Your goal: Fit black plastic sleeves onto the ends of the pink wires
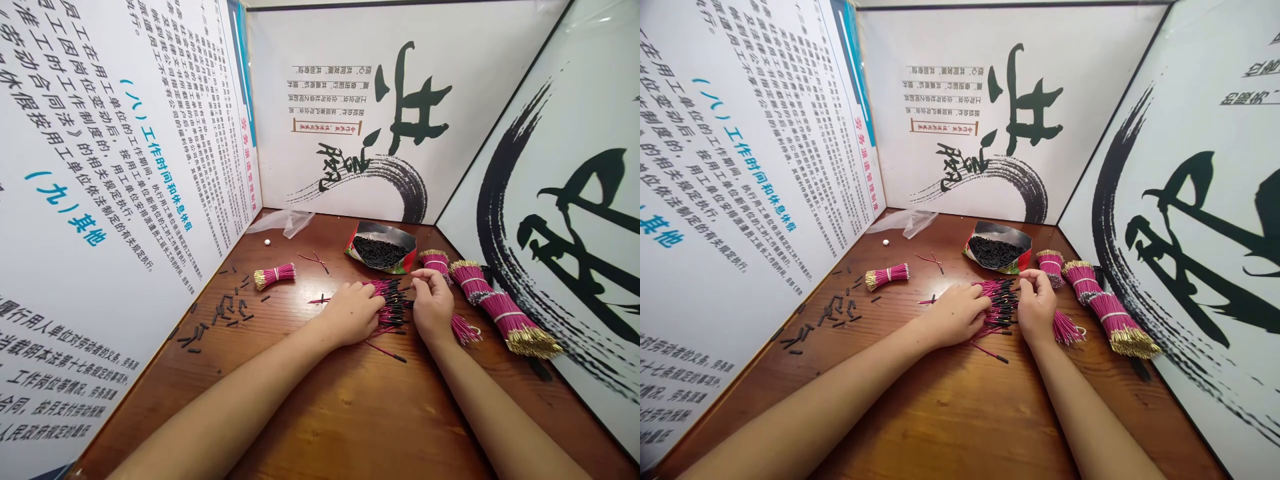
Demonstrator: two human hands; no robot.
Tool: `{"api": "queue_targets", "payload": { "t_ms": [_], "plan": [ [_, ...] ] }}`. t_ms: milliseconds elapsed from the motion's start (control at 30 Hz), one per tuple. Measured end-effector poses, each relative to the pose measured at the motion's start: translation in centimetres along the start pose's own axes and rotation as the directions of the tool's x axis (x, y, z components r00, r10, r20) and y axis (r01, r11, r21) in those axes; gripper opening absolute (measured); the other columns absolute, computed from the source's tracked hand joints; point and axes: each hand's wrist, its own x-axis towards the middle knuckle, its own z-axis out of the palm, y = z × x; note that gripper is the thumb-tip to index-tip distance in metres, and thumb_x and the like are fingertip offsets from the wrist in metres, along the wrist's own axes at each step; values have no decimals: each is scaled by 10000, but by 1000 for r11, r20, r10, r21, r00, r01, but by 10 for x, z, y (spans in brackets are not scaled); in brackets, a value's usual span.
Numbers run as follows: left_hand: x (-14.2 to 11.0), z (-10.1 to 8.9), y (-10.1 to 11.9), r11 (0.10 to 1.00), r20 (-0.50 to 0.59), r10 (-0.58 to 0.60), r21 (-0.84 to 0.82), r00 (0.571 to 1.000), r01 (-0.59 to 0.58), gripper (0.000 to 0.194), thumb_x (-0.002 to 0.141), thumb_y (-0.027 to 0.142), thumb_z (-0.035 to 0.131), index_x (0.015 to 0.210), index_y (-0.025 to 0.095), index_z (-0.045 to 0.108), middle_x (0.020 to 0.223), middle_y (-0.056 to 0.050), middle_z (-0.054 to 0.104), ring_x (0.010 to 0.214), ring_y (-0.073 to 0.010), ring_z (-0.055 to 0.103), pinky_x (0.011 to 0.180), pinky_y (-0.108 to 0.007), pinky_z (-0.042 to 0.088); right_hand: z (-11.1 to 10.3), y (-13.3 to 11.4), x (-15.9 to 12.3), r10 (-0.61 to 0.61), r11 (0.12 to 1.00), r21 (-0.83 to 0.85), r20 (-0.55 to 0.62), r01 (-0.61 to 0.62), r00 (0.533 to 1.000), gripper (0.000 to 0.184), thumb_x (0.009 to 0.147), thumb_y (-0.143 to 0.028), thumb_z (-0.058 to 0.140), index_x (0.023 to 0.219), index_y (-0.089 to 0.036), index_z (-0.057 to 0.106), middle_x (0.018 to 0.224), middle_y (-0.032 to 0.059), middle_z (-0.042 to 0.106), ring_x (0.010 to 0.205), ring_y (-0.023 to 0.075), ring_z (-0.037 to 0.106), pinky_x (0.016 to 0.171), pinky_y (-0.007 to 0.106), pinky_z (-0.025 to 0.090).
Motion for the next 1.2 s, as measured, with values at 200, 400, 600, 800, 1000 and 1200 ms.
{"api": "queue_targets", "payload": {
  "t_ms": [200, 400, 600, 800, 1000, 1200],
  "plan": [
    [1, 0, 2, 1000, 57, -25, -15, 998, 26, 211, 925, 274, 429, 947, 165, 609, 1015, -82, 649, 934, -232, 604, 778, -382, 482, 1, 0, 0, -5, 1000, 8, 3, 5, 1000, 113, 762, -267, 528, 839, -199, 575, 704, -16, 561, 666, 150, 521, 685, 296, 401],
    [1, -1, 2, 996, 78, -39, -78, 996, 45, 225, 921, 271, 428, 895, 151, 616, 990, -95, 681, 901, -231, 624, 781, -368, 480, 0, 1, 0, -13, 1000, -2, 2, 13, 1000, 108, 766, -268, 529, 838, -199, 571, 697, -15, 563, 663, 150, 522, 679, 296, 403],
    [1, 0, 2, 996, 72, -24, -84, 997, 30, 188, 900, 250, 452, 898, 148, 610, 1001, -102, 683, 901, -235, 624, 777, -363, 475, 1, 0, 0, -11, 1000, -1, 1, 11, 1000, 110, 763, -270, 531, 836, -199, 574, 693, -14, 561, 659, 152, 521, 673, 297, 404],
    [1, -3, 2, 996, 74, 60, -71, 995, -55, 156, 900, 240, 464, 880, 158, 596, 983, -100, 686, 908, -237, 626, 793, -371, 468, 1, 1, 0, -16, 1000, 7, 1, 16, 1000, 114, 767, -279, 533, 838, -199, 573, 705, -12, 562, 665, 152, 522, 670, 296, 405],
    [2, -9, 4, 991, 92, 96, -104, 991, -86, 117, 889, 192, 463, 919, 157, 570, 955, -106, 687, 872, -233, 630, 769, -366, 462, 0, 0, 0, -5, 1000, -1, 6, 5, 1000, 112, 771, -284, 535, 837, -202, 573, 692, -16, 562, 658, 153, 516, 672, 298, 405],
    [3, -9, 3, 984, 155, 51, -175, 987, -24, 114, 865, 194, 473, 913, 163, 572, 955, -91, 685, 849, -222, 625, 731, -344, 461, 1, 1, 0, -21, 1000, -15, 0, 21, 1000, 115, 774, -290, 534, 835, -201, 576, 696, -13, 568, 663, 156, 518, 679, 303, 404]
  ]
}}
